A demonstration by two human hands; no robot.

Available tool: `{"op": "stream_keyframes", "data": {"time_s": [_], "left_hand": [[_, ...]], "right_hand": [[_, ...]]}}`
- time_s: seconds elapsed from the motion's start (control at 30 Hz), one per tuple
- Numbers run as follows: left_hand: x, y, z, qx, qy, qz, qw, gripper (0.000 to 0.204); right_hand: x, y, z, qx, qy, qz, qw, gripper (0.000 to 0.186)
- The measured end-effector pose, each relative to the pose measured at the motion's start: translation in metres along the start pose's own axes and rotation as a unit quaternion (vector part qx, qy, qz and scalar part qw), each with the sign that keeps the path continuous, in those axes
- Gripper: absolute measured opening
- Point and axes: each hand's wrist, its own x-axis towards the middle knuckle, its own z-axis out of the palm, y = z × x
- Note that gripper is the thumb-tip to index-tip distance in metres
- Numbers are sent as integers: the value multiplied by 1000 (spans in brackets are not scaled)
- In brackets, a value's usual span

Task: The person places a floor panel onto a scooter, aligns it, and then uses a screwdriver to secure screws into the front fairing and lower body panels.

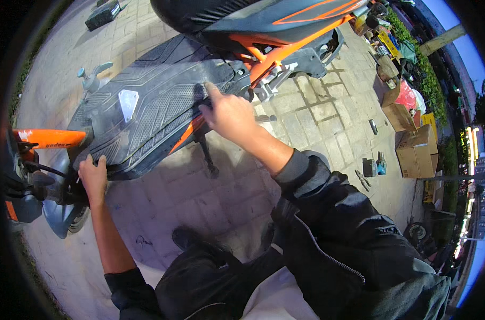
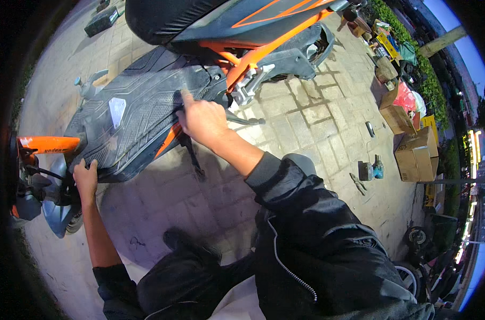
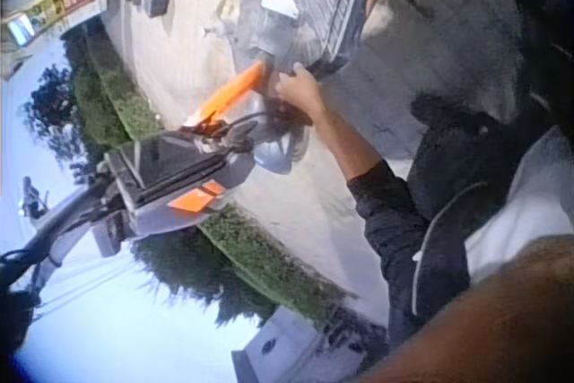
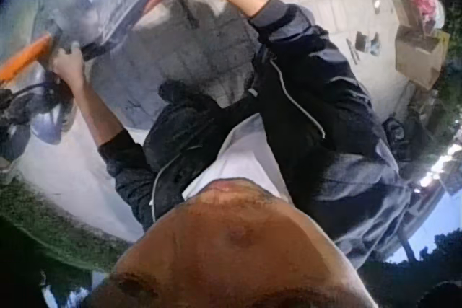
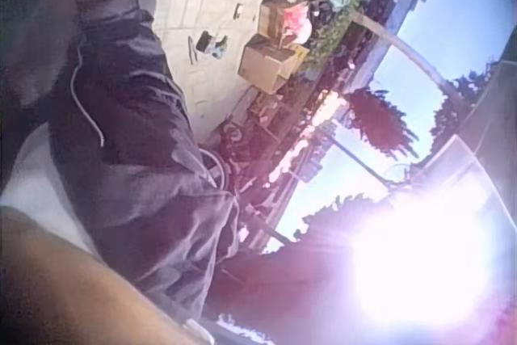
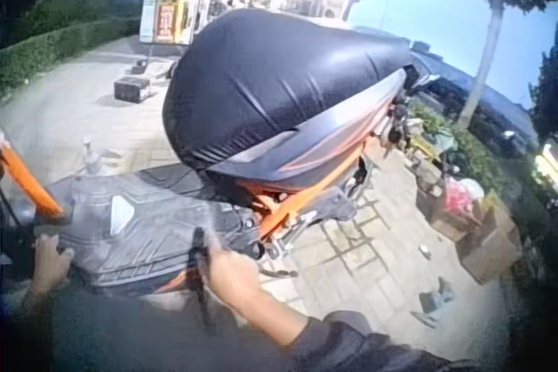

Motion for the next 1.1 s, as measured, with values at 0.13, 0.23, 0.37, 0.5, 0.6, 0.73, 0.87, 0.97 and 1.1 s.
{"op": "stream_keyframes", "data": {"time_s": [0.13, 0.23, 0.37, 0.5, 0.6, 0.73, 0.87, 0.97, 1.1], "left_hand": [[22, -60, 23, -295, 19, -33, 955, 46], [13, -37, 18, -381, 82, -48, 920, 48], [12, -29, 10, -381, 101, -32, 919, 46], [1, -34, 22, -156, 51, -11, 986, 46], [1, -38, 17, -114, 18, 21, 993, 48], [-2, -25, 18, -29, 30, 37, 998, 48], [-6, -18, 24, -27, 58, 9, 998, 47], [-18, -21, 15, -19, 88, 0, 996, 46], [-31, -5, 8, 67, 122, 7, 990, 46]], "right_hand": [[26, -5, -6, -63, 175, -121, 975, 25], [18, 18, 5, -130, 124, -137, 974, 29], [8, 28, 6, -224, 66, -150, 961, 40], [8, 27, 2, -236, 45, -158, 958, 39], [14, 21, -6, -222, 4, -151, 963, 38], [20, 11, -9, -279, -100, -128, 947, 48], [48, -38, -3, -121, -21, -317, 941, 56], [85, -8, 15, -166, -170, -195, 952, 69], [92, 7, 30, -267, -137, -183, 936, 83]]}}
